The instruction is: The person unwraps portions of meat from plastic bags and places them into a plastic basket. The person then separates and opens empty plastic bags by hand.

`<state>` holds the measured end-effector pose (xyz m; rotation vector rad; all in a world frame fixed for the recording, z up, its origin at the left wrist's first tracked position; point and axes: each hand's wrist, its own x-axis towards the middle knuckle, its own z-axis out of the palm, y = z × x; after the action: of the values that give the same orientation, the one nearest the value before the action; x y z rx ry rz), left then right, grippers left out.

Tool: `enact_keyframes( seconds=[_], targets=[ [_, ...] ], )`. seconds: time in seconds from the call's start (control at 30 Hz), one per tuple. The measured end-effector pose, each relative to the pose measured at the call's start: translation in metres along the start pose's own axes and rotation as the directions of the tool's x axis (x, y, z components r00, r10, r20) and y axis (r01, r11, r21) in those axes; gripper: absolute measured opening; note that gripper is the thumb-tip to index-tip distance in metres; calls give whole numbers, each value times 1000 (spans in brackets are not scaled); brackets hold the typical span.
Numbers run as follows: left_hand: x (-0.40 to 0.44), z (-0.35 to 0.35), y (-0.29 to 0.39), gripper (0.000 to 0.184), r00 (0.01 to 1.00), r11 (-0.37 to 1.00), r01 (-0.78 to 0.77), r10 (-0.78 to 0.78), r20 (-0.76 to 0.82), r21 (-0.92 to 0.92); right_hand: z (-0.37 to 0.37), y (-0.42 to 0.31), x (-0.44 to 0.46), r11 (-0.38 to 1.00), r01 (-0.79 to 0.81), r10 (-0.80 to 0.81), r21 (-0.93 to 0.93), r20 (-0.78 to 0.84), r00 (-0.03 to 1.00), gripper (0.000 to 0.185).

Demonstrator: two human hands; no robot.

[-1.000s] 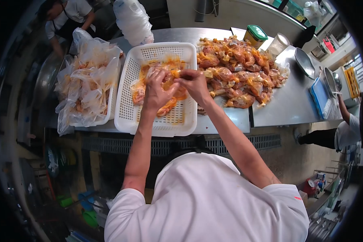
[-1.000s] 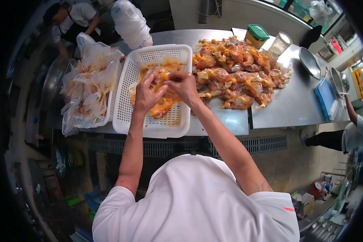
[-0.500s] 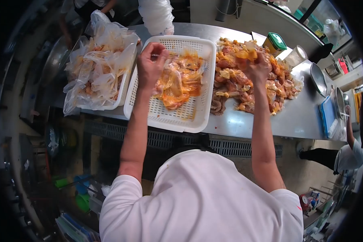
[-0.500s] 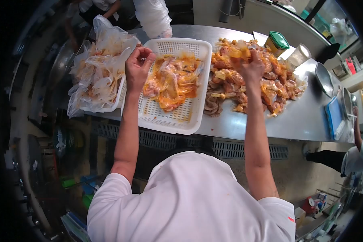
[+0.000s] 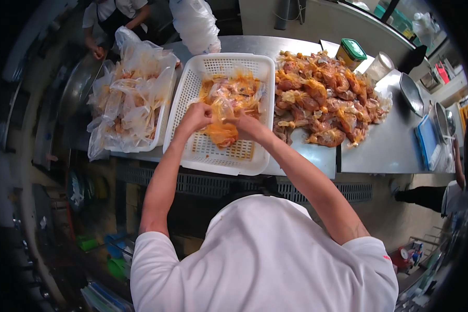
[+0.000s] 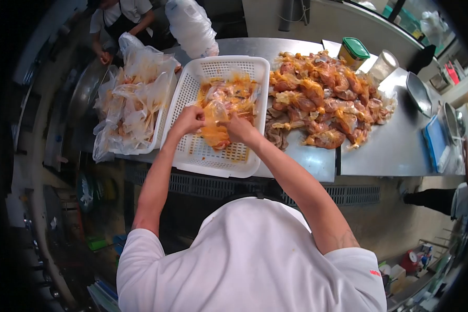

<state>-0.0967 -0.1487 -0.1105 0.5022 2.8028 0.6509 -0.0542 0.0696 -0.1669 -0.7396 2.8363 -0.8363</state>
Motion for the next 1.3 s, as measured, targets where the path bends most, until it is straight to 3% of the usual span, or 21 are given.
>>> enact_keyframes(
  seconds=[0.07, 0.13, 0.23, 0.33, 0.4, 0.47, 0.53, 0.6, 0.67, 0.73, 0.8, 0.83, 0.87, 0.97, 1.0, 1.07, 1.1, 1.13, 1.2, 1.27, 1.3],
  targets=[
    [-15, -33, 15, 14, 998, 989, -52, 54, 13, -139, 26, 10, 8, 994, 69, -69, -89, 6, 998, 43],
    [-28, -54, 24, 14, 998, 989, -57, 51, -49, -136, 1, 2, 6, 996, 85, -86, -19, -27, 996, 27],
    [-45, -59, 13, 14, 985, 991, -112, 100, -142, -79, -45, -14, -1, 973, 211, -186, 88, -234, 954, 2],
    [-57, -56, -4, 13, 990, 992, -123, 120, -68, -39, -83, -25, -5, 969, 242, -223, 48, -247, 943, 4],
    [-64, -65, -8, 12, 983, 976, -167, 154, 100, 138, -103, -31, -7, 981, 180, -161, 70, -214, 964, 2],
    [-64, -71, -7, 13, 978, 970, -205, 200, 50, 129, -115, -30, -7, 964, 250, -210, 89, -320, 924, 5],
    [-66, -82, 15, 14, 966, 990, -138, 143, -214, 38, -126, -34, -6, 965, 238, -190, 107, -338, 922, 10],
    [-52, -60, 29, 23, 927, 896, -307, 205, -314, -321, -132, -47, -4, 922, 266, -130, 281, -423, 897, 10],
    [-26, -20, 42, 26, 879, 786, -453, 314, -359, -421, -134, -64, 1, 926, 229, -114, 299, -357, 927, 11],
    [-17, -12, 62, 28, 849, 786, -508, 387, -361, -352, -125, -63, 3, 931, 195, -104, 307, -290, 951, 14],
    [-18, -26, 80, 33, 960, 918, -108, -3, -279, -381, -105, -53, 4, 732, 389, -11, 559, -561, 828, 46],
    [-13, -29, 76, 37, 930, 819, -265, 77, -360, -509, -105, -47, -7, 813, 351, -12, 465, -589, 808, 80],
    [-10, -32, 78, 37, 929, 819, -264, 73, -362, -510, -98, -46, -8, 812, 352, -15, 466, -586, 810, 80],
    [-14, -51, 104, 36, 922, 521, -380, 146, -359, -764, -59, -44, -6, 674, 507, 28, 538, -703, 710, 92],
    [-17, -59, 114, 36, 922, 519, -382, 156, -355, -764, -47, -44, -5, 634, 547, 41, 546, -731, 681, 94],
    [-21, -69, 128, 36, 893, 534, -436, 155, -423, -725, -42, -44, 1, 570, 270, 119, 776, -403, 908, 65],
    [-19, -74, 121, 34, 855, 554, -486, 143, -498, -676, -47, -44, 1, 568, 270, 123, 777, -405, 906, 65],
    [-15, -80, 104, 33, 837, 517, -505, 96, -539, -692, -56, -46, 2, 499, 41, 155, 866, -136, 979, 47],
    [-11, -92, 67, 30, 792, 496, -523, -18, -611, -693, -61, -44, 4, 419, -198, 167, 886, 139, 976, 31],
    [-20, -97, 46, 26, 753, 531, -534, -56, -656, -658, -52, -41, 9, 579, 195, 60, 792, -280, 958, 17],
    [-29, -98, 43, 21, 684, 654, -514, -78, -725, -555, -46, -34, 14, 577, 197, 64, 793, -284, 957, 17]
  ],
)
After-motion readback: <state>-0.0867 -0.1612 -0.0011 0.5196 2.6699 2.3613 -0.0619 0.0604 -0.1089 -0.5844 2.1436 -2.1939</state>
